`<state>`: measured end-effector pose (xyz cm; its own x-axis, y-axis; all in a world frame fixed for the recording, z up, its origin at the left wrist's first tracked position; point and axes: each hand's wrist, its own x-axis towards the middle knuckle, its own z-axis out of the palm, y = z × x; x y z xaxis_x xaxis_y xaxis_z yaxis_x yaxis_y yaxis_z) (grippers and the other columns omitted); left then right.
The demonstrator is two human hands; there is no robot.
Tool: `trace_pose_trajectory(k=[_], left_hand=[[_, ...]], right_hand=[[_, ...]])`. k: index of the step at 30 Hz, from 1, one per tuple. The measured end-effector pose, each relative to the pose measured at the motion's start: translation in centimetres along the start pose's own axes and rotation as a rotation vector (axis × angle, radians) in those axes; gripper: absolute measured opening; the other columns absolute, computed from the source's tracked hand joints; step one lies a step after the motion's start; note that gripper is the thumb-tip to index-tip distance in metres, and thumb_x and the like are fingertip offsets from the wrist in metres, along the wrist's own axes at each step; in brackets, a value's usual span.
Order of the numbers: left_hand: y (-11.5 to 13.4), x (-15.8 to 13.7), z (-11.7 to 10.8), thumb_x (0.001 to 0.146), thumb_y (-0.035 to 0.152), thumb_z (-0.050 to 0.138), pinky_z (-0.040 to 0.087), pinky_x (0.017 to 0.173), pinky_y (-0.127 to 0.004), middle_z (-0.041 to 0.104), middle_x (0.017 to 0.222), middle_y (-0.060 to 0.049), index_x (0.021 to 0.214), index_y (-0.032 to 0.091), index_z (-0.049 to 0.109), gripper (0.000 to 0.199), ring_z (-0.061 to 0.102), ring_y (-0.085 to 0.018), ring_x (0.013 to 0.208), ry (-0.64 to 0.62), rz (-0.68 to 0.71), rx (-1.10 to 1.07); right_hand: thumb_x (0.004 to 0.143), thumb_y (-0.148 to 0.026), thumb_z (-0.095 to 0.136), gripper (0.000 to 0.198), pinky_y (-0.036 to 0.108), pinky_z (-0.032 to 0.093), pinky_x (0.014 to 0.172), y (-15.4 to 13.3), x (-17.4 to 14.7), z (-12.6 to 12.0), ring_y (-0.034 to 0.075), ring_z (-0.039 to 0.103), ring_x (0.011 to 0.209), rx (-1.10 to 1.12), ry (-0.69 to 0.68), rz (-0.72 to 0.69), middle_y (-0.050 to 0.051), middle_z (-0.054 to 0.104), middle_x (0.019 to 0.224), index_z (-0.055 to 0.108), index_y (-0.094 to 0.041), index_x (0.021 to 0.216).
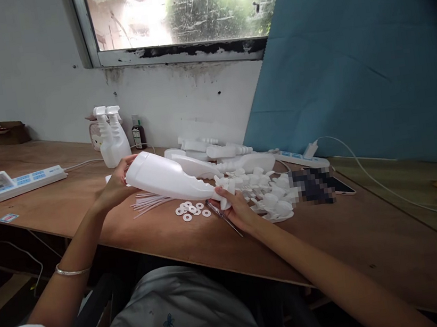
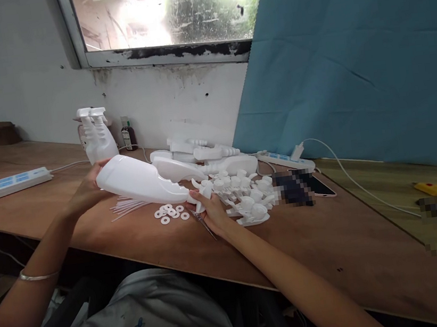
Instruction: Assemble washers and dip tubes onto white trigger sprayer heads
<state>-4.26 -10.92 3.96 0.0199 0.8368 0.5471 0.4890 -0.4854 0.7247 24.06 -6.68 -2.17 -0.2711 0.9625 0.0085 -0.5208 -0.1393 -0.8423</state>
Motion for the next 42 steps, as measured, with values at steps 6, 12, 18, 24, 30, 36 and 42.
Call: trace_pose_trajectory(k=[6,12,18,24,30,36,42], left_hand=[[-0.3,0.0,-1.0,0.066,0.032,0.069,0.039,0.094,-0.04,0.037,0.134,-0.012,0.131,0.022,0.031,0.076,0.045,-0.025,0.114,-0.044,0.26,0.2],[0.5,-0.3,-1.6,0.061,0.036,0.072,0.041,0.09,-0.038,0.044,0.129,-0.01,0.115,0.021,0.045,0.062,0.048,-0.023,0.11,-0.155,0.216,0.292],[0.4,-0.6,-2.0,0.06,0.042,0.071,0.047,0.065,-0.025,0.057,0.107,-0.003,0.107,0.021,0.051,0.056,0.055,-0.017,0.082,-0.191,-0.02,0.233],[0.6,-0.4,-1.7,0.064,0.046,0.066,0.047,0.058,-0.023,0.056,0.089,-0.003,0.113,0.019,0.046,0.059,0.055,-0.016,0.076,-0.064,-0.173,0.105],[0.9,-0.2,-2.0,0.065,0.049,0.065,0.044,0.047,-0.02,0.057,0.083,-0.004,0.111,0.017,0.045,0.06,0.057,-0.015,0.066,0.123,-0.316,-0.021],[-0.9,0.0,-5.3,0.062,0.048,0.066,0.036,0.034,-0.016,0.053,0.079,-0.003,0.11,0.014,0.047,0.061,0.049,-0.01,0.053,0.36,-0.443,0.009],[-3.8,-1.3,-10.8,0.063,0.04,0.062,0.038,0.031,-0.018,0.049,0.082,-0.003,0.101,0.014,0.049,0.048,0.045,-0.008,0.05,0.746,-0.529,0.036]], right_hand=[[0.061,-0.021,0.076,0.022,0.02,0.056,0.061,-0.1,-0.2,0.3,0.01,0.061,0.067,-0.018,-0.027,0.024,0.0,0.065,0.077,0.063,-0.014,0.077],[0.061,-0.021,0.075,0.024,0.02,0.056,0.06,-0.1,-0.3,0.2,0.01,0.061,0.067,-0.035,-0.005,0.015,0.0,0.064,0.08,0.062,-0.015,0.08],[0.058,-0.024,0.077,0.026,0.02,0.055,0.056,0.1,-0.2,0.3,0.01,0.061,0.06,-0.084,-0.002,0.022,-0.001,0.063,0.073,0.061,-0.015,0.076],[0.057,-0.024,0.078,0.031,0.02,0.052,0.057,0.1,-0.7,0.7,0.01,0.062,0.061,-0.105,-0.037,0.014,-0.003,0.063,0.071,0.059,-0.017,0.08],[0.052,-0.017,0.079,0.034,0.022,0.051,0.062,0.4,-0.4,0.4,0.01,0.061,0.062,-0.097,-0.029,-0.025,-0.002,0.066,0.077,0.059,-0.018,0.079],[0.05,-0.014,0.078,0.034,0.024,0.052,0.064,-0.1,-0.2,0.3,0.012,0.063,0.066,-0.041,0.018,-0.063,0.0,0.068,0.078,0.059,-0.019,0.077],[0.055,-0.015,0.076,0.027,0.022,0.053,0.063,0.1,-0.2,0.1,0.011,0.063,0.065,0.012,0.018,-0.058,-0.001,0.068,0.075,0.059,-0.02,0.076]])
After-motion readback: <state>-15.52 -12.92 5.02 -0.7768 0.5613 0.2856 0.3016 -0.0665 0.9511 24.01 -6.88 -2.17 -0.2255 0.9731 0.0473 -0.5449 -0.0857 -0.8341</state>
